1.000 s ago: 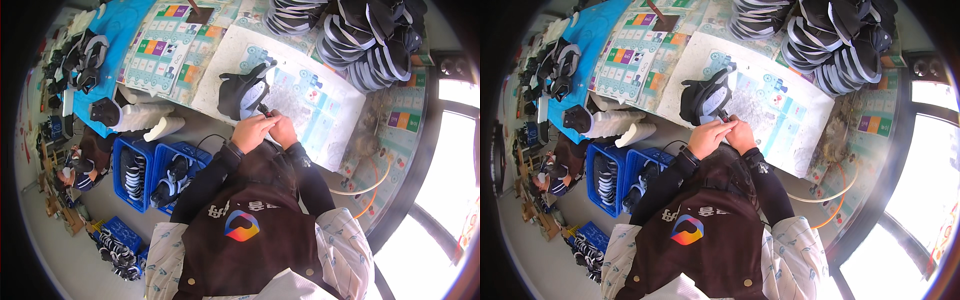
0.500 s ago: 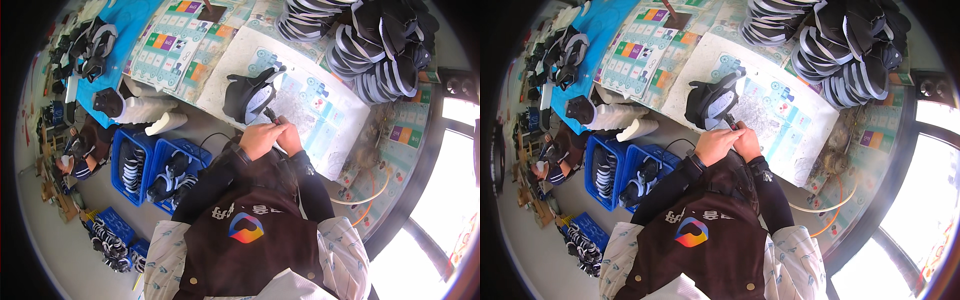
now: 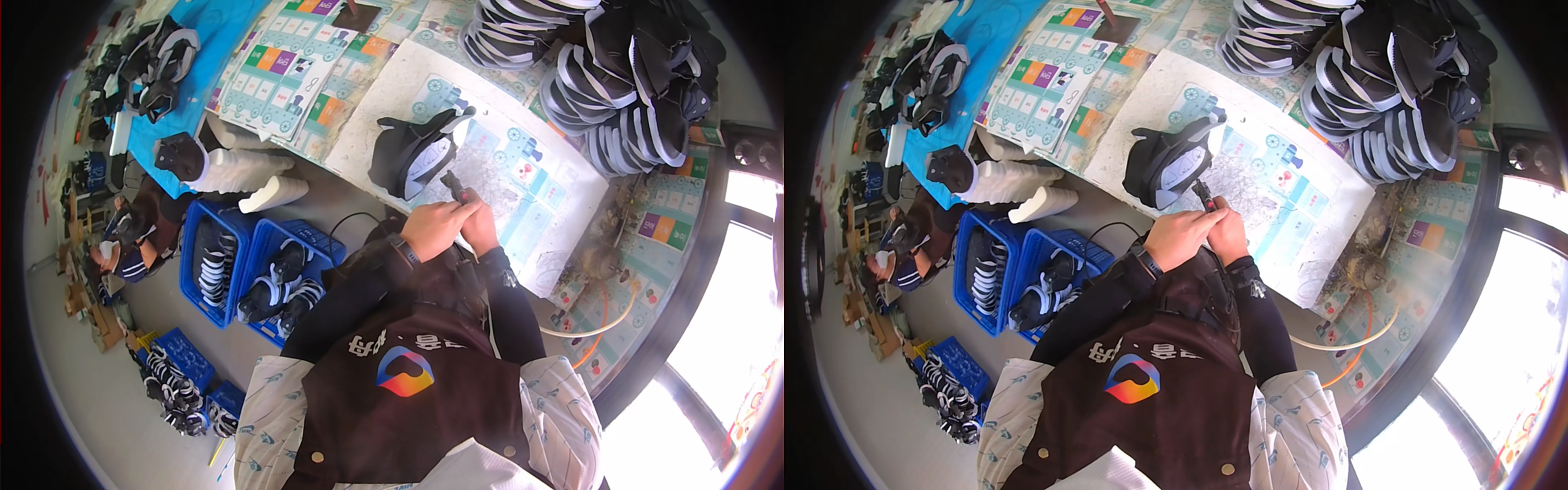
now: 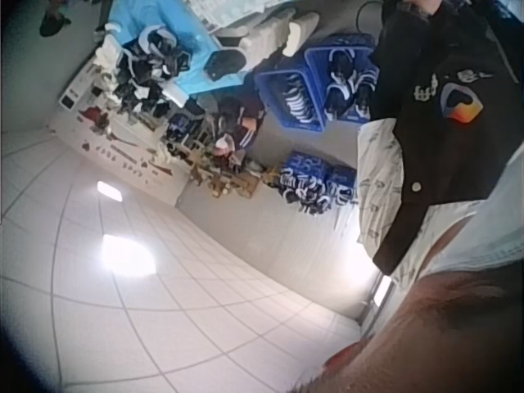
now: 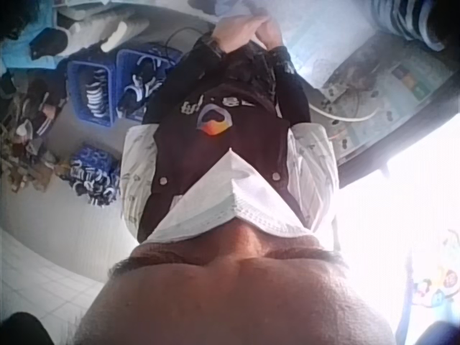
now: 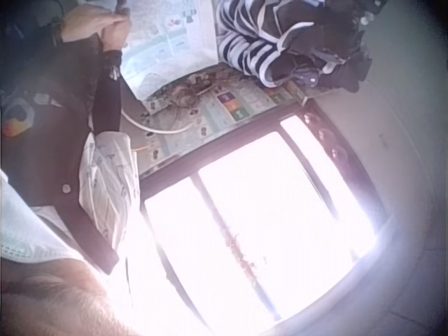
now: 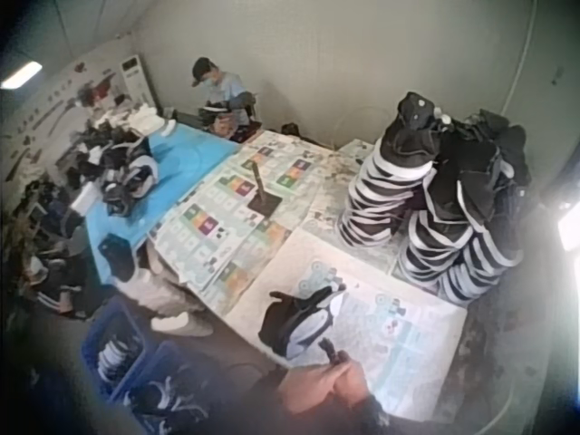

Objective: Assembling and finishing shoe uppers by applying adhesives or heat treatment using a handheld tool in a factory setting.

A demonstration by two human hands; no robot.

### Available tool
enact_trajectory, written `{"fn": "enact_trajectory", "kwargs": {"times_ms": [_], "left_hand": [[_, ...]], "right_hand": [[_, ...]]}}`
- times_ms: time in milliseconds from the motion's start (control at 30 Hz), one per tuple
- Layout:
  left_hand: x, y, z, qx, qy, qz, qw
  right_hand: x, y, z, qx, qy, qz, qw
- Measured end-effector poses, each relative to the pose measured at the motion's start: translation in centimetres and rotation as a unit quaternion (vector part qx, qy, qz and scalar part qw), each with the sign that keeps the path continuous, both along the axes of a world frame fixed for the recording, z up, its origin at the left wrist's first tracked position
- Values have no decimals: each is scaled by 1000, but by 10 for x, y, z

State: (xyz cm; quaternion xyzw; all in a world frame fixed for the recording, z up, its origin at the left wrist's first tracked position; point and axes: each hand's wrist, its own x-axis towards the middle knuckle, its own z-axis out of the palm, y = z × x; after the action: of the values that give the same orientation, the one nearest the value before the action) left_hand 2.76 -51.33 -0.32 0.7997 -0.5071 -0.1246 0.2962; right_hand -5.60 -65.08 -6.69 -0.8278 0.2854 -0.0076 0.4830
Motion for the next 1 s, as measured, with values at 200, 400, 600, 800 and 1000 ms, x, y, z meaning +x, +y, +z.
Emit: {"fn": "enact_trajectory", "kwargs": {"times_ms": [200, 400, 600, 800, 1000], "left_hand": [[0, 1, 2, -11, -7, -10, 1000], [1, 0, 2, -3, -10, -3, 1000], [1, 2, 0, -4, -9, 4, 1000], [1, 0, -4, -15, 1, 10, 1000], [4, -1, -1, -15, -4, 4, 1000]], "right_hand": [[-4, 0, -8, 3, -22, 6, 1000], [-4, -1, -6, -4, -36, 11, 999], [1, -2, -2, -2, -28, 17, 999], [0, 0, 0, -8, -7, -2, 1000], [0, -2, -4, -6, 9, 5, 1000]]}}
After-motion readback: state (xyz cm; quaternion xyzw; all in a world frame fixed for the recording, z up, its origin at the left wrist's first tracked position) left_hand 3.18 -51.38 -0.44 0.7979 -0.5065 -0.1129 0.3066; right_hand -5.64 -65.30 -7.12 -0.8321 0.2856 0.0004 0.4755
